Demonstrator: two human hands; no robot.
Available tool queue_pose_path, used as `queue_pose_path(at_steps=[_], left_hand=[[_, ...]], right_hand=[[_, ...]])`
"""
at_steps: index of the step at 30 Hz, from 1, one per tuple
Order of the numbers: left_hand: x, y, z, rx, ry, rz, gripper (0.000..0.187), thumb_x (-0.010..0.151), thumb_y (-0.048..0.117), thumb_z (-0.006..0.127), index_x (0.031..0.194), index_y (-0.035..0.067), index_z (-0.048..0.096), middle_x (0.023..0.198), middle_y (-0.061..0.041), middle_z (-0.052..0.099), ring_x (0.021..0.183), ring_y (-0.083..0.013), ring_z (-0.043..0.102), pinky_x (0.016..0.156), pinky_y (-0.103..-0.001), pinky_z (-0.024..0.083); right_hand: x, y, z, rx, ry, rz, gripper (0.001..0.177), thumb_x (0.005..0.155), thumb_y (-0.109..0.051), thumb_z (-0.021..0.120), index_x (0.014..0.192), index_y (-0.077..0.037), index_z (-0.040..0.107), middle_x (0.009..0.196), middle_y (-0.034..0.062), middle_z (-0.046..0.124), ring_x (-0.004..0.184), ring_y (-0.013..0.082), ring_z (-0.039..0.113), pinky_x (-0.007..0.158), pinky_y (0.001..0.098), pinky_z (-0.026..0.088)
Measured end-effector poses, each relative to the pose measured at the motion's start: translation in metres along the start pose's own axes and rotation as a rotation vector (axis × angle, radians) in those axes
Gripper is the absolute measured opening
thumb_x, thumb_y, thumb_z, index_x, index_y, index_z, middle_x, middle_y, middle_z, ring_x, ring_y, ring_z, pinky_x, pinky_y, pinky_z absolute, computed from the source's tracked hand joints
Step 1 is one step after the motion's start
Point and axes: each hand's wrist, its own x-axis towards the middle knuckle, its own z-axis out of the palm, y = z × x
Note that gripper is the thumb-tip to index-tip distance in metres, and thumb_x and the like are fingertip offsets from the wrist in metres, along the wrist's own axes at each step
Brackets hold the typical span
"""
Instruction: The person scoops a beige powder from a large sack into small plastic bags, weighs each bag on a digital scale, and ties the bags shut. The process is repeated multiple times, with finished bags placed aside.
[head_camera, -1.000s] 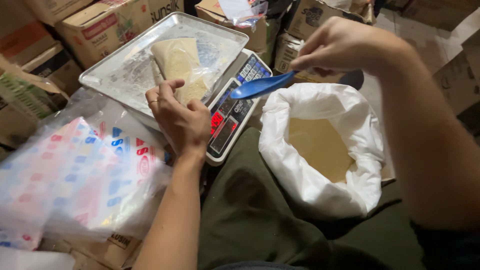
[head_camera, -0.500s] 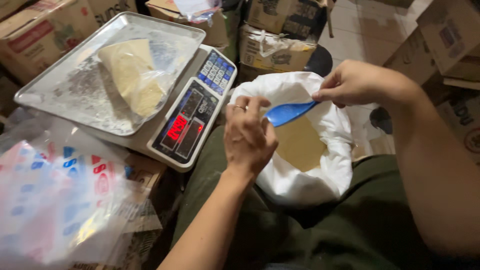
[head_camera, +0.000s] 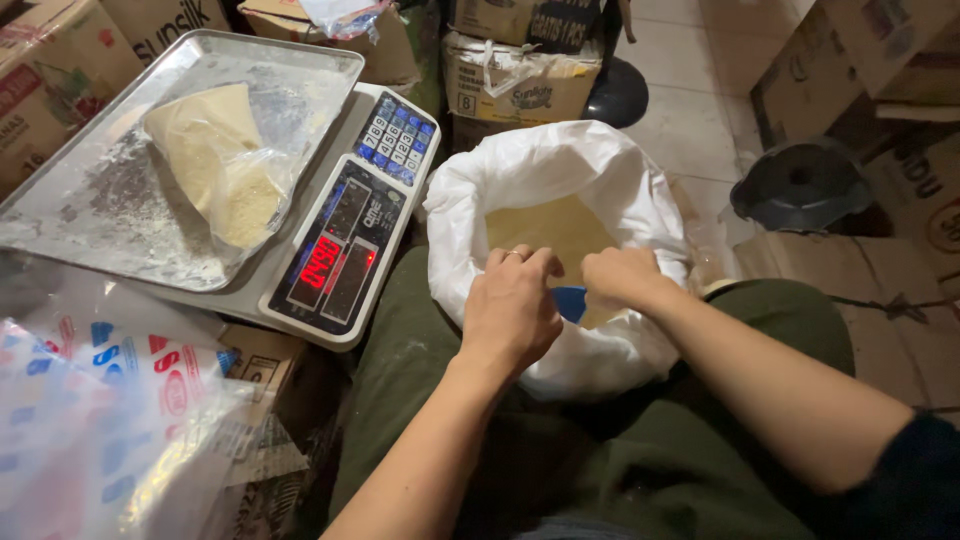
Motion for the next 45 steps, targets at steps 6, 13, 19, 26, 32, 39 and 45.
queue_pose_path(at_steps=[6,13,19,26,32,39,45], left_hand=[[-0.004,-0.004,-0.004,-0.054,-0.009,-0.007,0.031,0.076,0.000,0.061,0.102,0.009,0.073,0.103,-0.013,0.070,0.105,-0.0371,0.061,0.089,-0.046,0.051],[-0.002,-0.005,-0.014,-0.113,0.059,-0.012,0.032,0.077,-0.002,0.059,0.104,0.008,0.072,0.102,-0.013,0.070,0.102,-0.0364,0.061,0.090,-0.045,0.051],[0.001,-0.010,-0.021,-0.135,0.166,0.030,0.029,0.081,-0.003,0.058,0.104,0.008,0.071,0.105,-0.012,0.072,0.104,-0.0354,0.062,0.092,-0.044,0.050],[0.003,-0.016,-0.030,-0.157,0.194,-0.019,0.027,0.082,-0.003,0.056,0.102,0.006,0.071,0.103,-0.012,0.073,0.102,-0.0344,0.063,0.088,-0.042,0.051],[0.002,-0.019,-0.041,-0.137,0.250,0.002,0.030,0.079,-0.006,0.055,0.102,0.004,0.070,0.102,-0.014,0.071,0.100,-0.0364,0.063,0.089,-0.043,0.050],[-0.004,-0.026,-0.052,-0.101,0.482,-0.065,0.035,0.076,-0.006,0.053,0.107,0.001,0.068,0.110,-0.020,0.065,0.105,-0.0387,0.061,0.092,-0.044,0.050],[-0.007,-0.055,-0.073,-0.094,0.777,-0.246,0.034,0.081,-0.004,0.055,0.115,0.001,0.062,0.119,-0.022,0.058,0.112,-0.0381,0.060,0.098,-0.045,0.049]], right_hand=[[0.000,-0.013,0.027,0.157,0.033,-0.026,0.031,0.081,-0.032,0.069,0.105,-0.016,0.080,0.107,0.0176,0.075,0.104,0.0370,0.072,0.090,0.0466,0.057],[-0.006,-0.009,0.029,0.309,-0.041,0.004,0.034,0.083,-0.037,0.067,0.108,-0.020,0.082,0.109,0.0157,0.076,0.107,0.0341,0.072,0.093,0.0438,0.056],[0.014,0.030,0.038,0.520,0.004,0.013,0.034,0.081,-0.037,0.068,0.108,-0.021,0.082,0.105,0.0091,0.080,0.096,0.0283,0.076,0.087,0.0397,0.058],[0.006,0.073,0.053,0.897,0.234,-0.142,0.030,0.088,-0.028,0.070,0.104,-0.005,0.081,0.072,0.0102,0.072,0.068,0.0166,0.061,0.064,0.0336,0.050],[-0.024,0.085,0.022,1.267,0.084,0.045,0.026,0.091,-0.027,0.072,0.101,-0.005,0.081,0.065,-0.0033,0.052,0.055,0.0076,0.040,0.048,0.0257,0.030],[-0.051,0.083,-0.063,1.240,0.220,-0.042,0.027,0.093,-0.026,0.071,0.106,-0.004,0.081,0.067,-0.0028,0.061,0.054,0.0060,0.045,0.048,0.0237,0.035],[-0.071,0.042,-0.150,0.996,0.215,-0.152,0.030,0.091,-0.029,0.072,0.107,-0.006,0.081,0.064,-0.0012,0.059,0.053,0.0067,0.046,0.047,0.0263,0.034]])
